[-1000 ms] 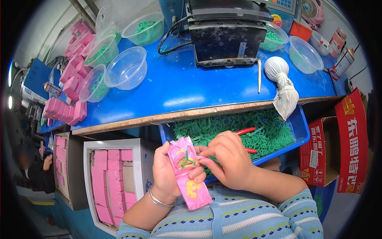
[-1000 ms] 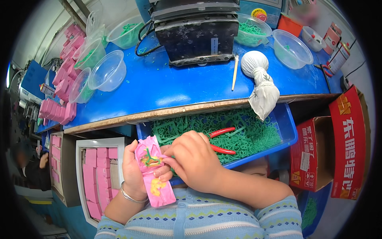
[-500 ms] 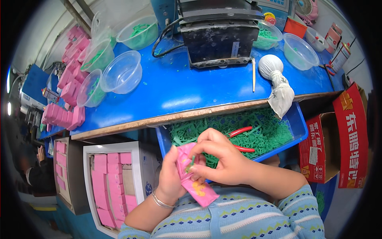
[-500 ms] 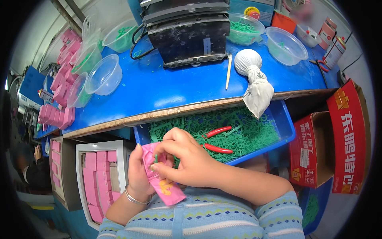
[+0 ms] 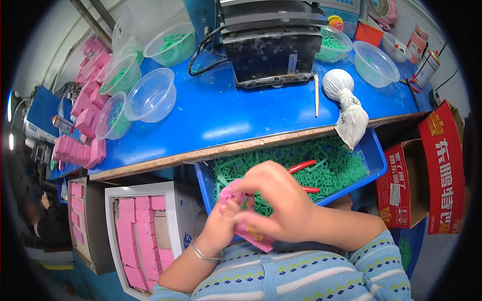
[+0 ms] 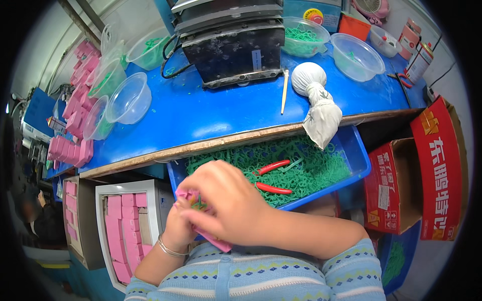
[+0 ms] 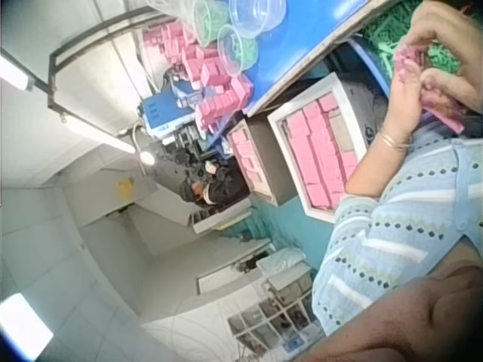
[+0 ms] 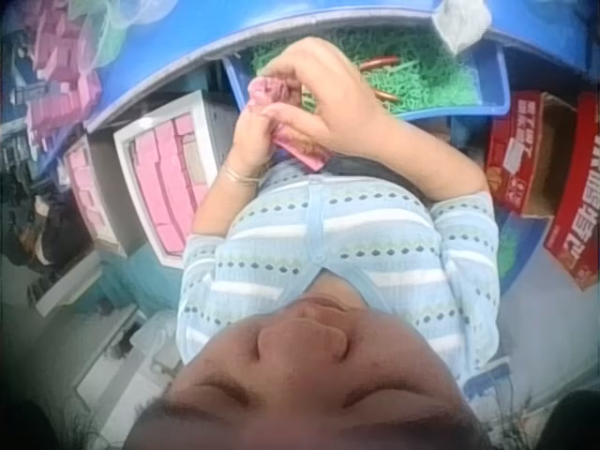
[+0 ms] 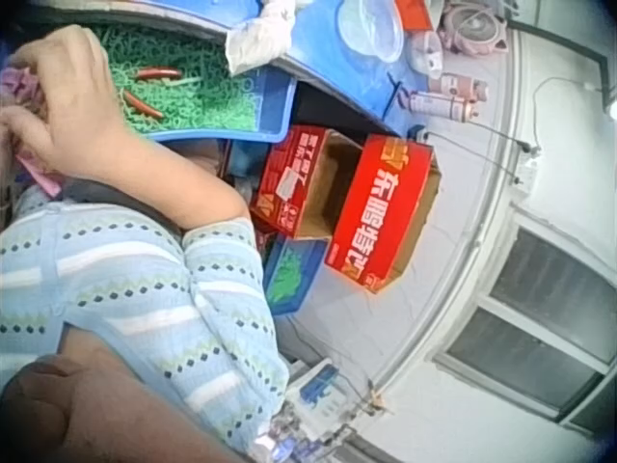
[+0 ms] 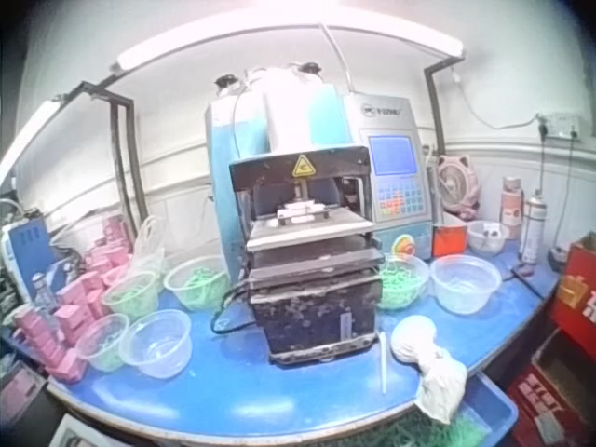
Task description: The person is inserting small green plastic pieces into pink silicone/wax molds at a workbench.
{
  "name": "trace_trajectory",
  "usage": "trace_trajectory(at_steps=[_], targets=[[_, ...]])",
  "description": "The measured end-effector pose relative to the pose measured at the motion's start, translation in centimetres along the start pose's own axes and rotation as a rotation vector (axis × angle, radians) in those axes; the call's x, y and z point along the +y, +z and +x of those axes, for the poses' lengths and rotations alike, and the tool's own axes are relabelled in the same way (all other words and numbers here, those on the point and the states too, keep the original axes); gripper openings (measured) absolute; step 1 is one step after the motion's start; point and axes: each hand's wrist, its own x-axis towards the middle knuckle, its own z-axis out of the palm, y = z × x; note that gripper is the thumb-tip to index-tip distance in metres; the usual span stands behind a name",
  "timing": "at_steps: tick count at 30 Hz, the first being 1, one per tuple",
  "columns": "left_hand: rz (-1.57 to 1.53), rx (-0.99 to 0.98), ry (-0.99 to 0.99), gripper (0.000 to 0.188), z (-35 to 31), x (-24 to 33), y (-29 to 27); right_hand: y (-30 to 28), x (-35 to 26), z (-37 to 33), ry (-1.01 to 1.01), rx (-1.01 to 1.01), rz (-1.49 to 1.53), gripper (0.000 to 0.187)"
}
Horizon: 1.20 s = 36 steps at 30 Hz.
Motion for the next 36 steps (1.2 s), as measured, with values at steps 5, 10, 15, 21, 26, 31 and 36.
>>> trace_trajectory(at_steps=[5,10,15,21,26,31,36], targets=[[-0.300,-0.113,-0.157,0.069,-0.5,1.1,-0.3,-0.2,1.0,-0.5,0.103,-0.183,0.053,0.015],[-0.567,0.008,-0.245,0.068,-0.4,1.9,0.3,-0.5,0.6,-0.6,0.092,-0.194,0.130,0.011],[-0.692,-0.068,-0.134,0.064,0.2,1.8,-1.1,-2.3,-0.6,-0.8,0.147,0.093,0.282,0.008],[0.245,0.170,0.551,0.056,5.0,5.0,-1.1,-4.2,1.0,-1.7,0.517,0.501,0.836,0.011],[1.210,0.385,0.619,0.063,10.3,4.9,-3.5,-3.9,1.3,-1.9,0.616,0.504,1.015,0.013],[1.163,0.091,0.782,0.062,7.7,6.4,0.0,-3.3,1.5,-2.3,0.619,0.476,0.826,0.014],[0.886,0.026,0.638,0.012,5.1,4.6,2.2,-2.8,1.4,-2.1,0.314,0.323,0.278,0.019]])
